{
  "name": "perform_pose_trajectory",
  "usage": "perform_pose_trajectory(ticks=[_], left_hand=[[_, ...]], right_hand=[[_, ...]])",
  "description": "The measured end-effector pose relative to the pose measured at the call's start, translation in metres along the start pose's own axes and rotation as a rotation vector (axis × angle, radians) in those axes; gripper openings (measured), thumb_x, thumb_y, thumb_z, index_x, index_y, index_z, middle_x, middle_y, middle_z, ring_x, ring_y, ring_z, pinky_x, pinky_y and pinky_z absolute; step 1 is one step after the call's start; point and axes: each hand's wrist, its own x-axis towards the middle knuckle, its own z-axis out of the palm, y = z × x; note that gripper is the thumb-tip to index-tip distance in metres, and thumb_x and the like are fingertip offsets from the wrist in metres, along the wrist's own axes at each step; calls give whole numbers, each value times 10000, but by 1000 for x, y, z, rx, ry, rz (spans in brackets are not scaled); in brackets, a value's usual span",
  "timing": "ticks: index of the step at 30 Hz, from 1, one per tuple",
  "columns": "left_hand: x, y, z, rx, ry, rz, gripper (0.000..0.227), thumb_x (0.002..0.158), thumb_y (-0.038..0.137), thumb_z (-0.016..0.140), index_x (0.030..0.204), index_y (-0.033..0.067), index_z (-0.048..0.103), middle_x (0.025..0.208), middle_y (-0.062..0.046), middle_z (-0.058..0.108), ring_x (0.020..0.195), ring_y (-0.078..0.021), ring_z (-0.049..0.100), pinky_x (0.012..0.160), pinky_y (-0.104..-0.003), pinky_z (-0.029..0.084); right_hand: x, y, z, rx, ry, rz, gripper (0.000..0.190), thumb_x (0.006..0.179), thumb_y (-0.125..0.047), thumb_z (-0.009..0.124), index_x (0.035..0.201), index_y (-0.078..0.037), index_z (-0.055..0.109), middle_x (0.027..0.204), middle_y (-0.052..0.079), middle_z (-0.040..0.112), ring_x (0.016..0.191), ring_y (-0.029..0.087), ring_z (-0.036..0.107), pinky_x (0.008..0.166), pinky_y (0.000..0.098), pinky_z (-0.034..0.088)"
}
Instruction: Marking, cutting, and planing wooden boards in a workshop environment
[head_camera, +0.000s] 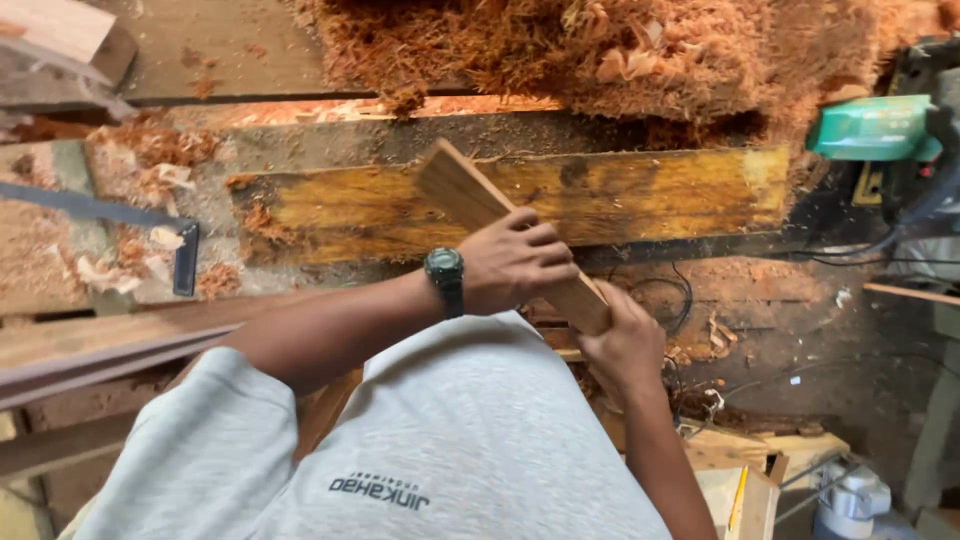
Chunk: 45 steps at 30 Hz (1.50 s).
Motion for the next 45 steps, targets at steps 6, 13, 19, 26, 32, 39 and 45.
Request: perform_pose_trajectory(ticks=[6,13,19,26,32,39,45], left_hand=[[-96,-44,-57,347,-380,-521,1183,576,631,897,1555,259,347,1624,-208,268,1514,-419,223,1217,-618,125],[-188,-99,-63,366,-934,-798,1693,404,838,863,1676,199,-56,1699,-287,45,1552,-494,56,1206,-715,32],[-161,-100,-84,221,-912,-755,1640,399,693,973,1690,352,21,1526,-357,312,1308,-521,413,1102,-642,328],[-69,-68,-195,296,-795,-644,1680,269,809,923,1706,334,195,1441,-265,414,1193,-415,454,1027,-555,348],[-61,-60,-204,309,-723,-637,1666,245,767,965,1690,314,269,1448,-297,430,1183,-443,461,984,-548,343],[-129,-71,-152,232,-619,-700,1480,291,588,869,1651,327,346,1450,-226,459,1304,-436,466,1076,-547,281],[-185,-89,-114,188,-537,-653,1429,314,654,829,1631,329,382,1488,-194,411,1348,-389,424,1101,-525,269]], right_hand=[[-79,86,32,160,-100,420,751,643,-546,851,1335,-324,659,1159,-9,743,1058,270,716,873,480,561],[-153,86,28,275,-236,877,763,721,-448,816,1421,-178,678,1112,85,795,1005,260,736,774,447,561],[-176,49,83,236,-355,895,761,719,-559,784,1360,-166,663,1135,121,794,993,315,756,797,480,603],[-116,-46,99,364,-369,785,614,719,-641,715,1196,-254,716,1100,19,781,963,281,736,763,463,543],[16,-106,141,402,3,453,470,762,-509,766,966,-90,701,1170,141,550,1094,337,574,864,485,484],[61,-130,137,643,399,338,230,620,-161,799,589,-128,573,586,11,539,537,231,577,553,351,519],[57,-10,170,1659,488,888,747,859,-363,683,1473,-6,450,1430,224,473,1337,359,500,1158,505,306]])
